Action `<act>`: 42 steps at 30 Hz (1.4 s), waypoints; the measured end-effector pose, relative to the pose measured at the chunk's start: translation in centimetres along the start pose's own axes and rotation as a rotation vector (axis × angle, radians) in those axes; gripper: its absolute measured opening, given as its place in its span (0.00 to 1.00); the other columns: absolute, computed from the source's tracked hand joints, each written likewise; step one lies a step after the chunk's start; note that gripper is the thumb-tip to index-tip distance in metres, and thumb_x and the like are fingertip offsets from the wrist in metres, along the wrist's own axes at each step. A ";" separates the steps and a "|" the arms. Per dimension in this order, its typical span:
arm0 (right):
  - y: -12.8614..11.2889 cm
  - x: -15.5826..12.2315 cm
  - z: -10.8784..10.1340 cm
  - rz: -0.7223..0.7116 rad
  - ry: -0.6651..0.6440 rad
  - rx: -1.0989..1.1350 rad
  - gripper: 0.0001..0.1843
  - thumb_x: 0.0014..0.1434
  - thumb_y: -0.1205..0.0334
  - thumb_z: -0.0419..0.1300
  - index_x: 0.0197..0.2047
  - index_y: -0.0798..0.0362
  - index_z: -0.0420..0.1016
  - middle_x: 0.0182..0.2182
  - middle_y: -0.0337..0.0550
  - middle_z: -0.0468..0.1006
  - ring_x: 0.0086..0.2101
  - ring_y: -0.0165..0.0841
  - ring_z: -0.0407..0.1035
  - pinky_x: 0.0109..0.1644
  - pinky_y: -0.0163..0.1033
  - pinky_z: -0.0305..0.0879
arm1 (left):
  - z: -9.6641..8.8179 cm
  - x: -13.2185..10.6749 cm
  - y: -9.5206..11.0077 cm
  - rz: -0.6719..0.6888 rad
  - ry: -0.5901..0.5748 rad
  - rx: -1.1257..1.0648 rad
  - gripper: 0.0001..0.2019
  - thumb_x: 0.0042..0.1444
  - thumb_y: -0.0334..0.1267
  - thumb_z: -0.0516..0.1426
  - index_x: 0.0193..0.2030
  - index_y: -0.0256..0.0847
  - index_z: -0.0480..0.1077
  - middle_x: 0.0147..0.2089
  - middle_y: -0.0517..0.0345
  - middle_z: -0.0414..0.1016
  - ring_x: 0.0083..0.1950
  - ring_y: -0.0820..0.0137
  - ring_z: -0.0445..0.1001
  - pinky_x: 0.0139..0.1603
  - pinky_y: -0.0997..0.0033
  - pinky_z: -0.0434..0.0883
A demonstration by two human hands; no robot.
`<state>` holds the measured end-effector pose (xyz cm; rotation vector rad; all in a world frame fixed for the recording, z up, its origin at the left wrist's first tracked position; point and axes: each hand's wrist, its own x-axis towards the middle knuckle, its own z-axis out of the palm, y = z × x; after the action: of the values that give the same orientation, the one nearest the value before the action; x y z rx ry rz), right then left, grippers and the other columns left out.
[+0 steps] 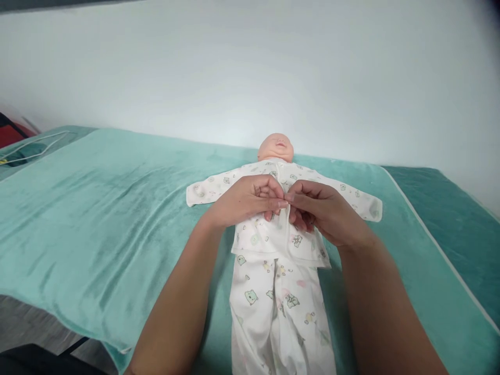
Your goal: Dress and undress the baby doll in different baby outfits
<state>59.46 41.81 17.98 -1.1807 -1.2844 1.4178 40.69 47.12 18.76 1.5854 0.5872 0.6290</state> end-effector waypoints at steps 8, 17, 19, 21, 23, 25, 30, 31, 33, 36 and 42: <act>0.2 0.0 -0.1 -0.017 -0.071 -0.017 0.20 0.58 0.44 0.64 0.32 0.52 0.68 0.25 0.41 0.80 0.20 0.27 0.70 0.20 0.30 0.57 | 0.0 0.1 0.2 -0.013 -0.060 -0.039 0.16 0.54 0.47 0.64 0.37 0.40 0.64 0.24 0.66 0.69 0.25 0.77 0.70 0.28 0.75 0.67; 0.3 -0.1 0.0 -0.035 -0.051 -0.051 0.20 0.60 0.42 0.61 0.33 0.52 0.67 0.26 0.42 0.81 0.22 0.31 0.74 0.20 0.30 0.58 | 0.1 -0.1 0.1 -0.001 -0.060 0.044 0.16 0.55 0.47 0.63 0.33 0.41 0.61 0.26 0.64 0.69 0.28 0.75 0.72 0.29 0.75 0.66; 0.2 -0.1 0.1 -0.031 -0.049 -0.059 0.20 0.60 0.42 0.61 0.34 0.52 0.68 0.26 0.42 0.81 0.21 0.31 0.74 0.19 0.30 0.58 | -0.1 -0.1 0.0 0.006 -0.082 0.033 0.15 0.56 0.46 0.62 0.34 0.41 0.61 0.25 0.66 0.68 0.26 0.76 0.71 0.28 0.75 0.65; 0.1 -0.1 0.2 -0.030 -0.058 -0.070 0.20 0.60 0.43 0.61 0.33 0.52 0.68 0.25 0.41 0.80 0.21 0.30 0.73 0.19 0.30 0.58 | -0.3 -0.1 -0.1 0.008 -0.111 0.027 0.14 0.57 0.45 0.62 0.35 0.42 0.61 0.21 0.68 0.66 0.22 0.78 0.67 0.26 0.76 0.63; 0.1 -0.1 0.3 -0.036 -0.067 -0.074 0.19 0.60 0.43 0.61 0.33 0.52 0.69 0.23 0.40 0.79 0.20 0.29 0.72 0.19 0.29 0.58 | -0.3 -0.2 -0.2 0.013 -0.135 0.002 0.12 0.58 0.43 0.61 0.36 0.42 0.61 0.17 0.71 0.64 0.18 0.80 0.63 0.26 0.76 0.62; 0.1 -0.2 0.3 -0.045 -0.065 -0.068 0.19 0.60 0.44 0.61 0.32 0.52 0.69 0.22 0.39 0.78 0.19 0.28 0.71 0.19 0.29 0.58 | -0.3 -0.1 -0.2 0.011 -0.154 -0.050 0.11 0.59 0.42 0.60 0.37 0.42 0.62 0.15 0.73 0.62 0.16 0.81 0.60 0.29 0.75 0.65; 0.2 -0.3 0.0 -0.078 -0.051 -0.036 0.16 0.60 0.48 0.62 0.32 0.51 0.69 0.16 0.33 0.71 0.14 0.25 0.61 0.16 0.30 0.51 | -0.6 -0.4 0.2 -0.115 -0.194 -0.028 0.11 0.56 0.42 0.62 0.39 0.42 0.65 0.17 0.70 0.68 0.15 0.81 0.59 0.27 0.74 0.67; 0.2 -0.4 -0.1 -0.095 -0.042 -0.013 0.16 0.60 0.48 0.62 0.32 0.51 0.69 0.16 0.32 0.69 0.14 0.24 0.59 0.16 0.30 0.51 | -0.8 -0.5 0.3 -0.166 -0.213 0.014 0.11 0.56 0.42 0.63 0.40 0.41 0.66 0.20 0.67 0.72 0.15 0.81 0.59 0.23 0.76 0.65; 0.5 -0.3 -0.4 -0.147 0.012 0.033 0.15 0.60 0.49 0.61 0.32 0.51 0.68 0.19 0.33 0.70 0.16 0.24 0.60 0.18 0.30 0.53 | -1.3 -1.0 0.1 -0.248 -0.242 0.073 0.13 0.55 0.43 0.63 0.42 0.40 0.69 0.26 0.61 0.76 0.15 0.80 0.61 0.18 0.77 0.59; 1.6 0.2 -1.1 -0.299 0.245 -0.011 0.12 0.61 0.50 0.60 0.37 0.50 0.70 0.32 0.38 0.77 0.29 0.29 0.71 0.30 0.34 0.68 | -2.0 -1.8 -1.6 -0.213 -0.093 0.039 0.16 0.55 0.45 0.62 0.46 0.39 0.71 0.28 0.58 0.77 0.16 0.78 0.64 0.17 0.76 0.59; 7.2 1.6 -4.5 -0.471 0.599 -0.748 0.25 0.64 0.48 0.51 0.60 0.50 0.68 0.63 0.51 0.66 0.64 0.43 0.57 0.68 0.56 0.53 | -4.4 -4.4 -8.3 -0.014 0.831 0.522 0.11 0.58 0.38 0.53 0.45 0.42 0.72 0.43 0.53 0.79 0.46 0.65 0.77 0.49 0.63 0.74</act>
<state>63.57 43.48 10.58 -1.4862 -1.5365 0.1803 34.40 48.07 10.63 1.7546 1.4682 1.2057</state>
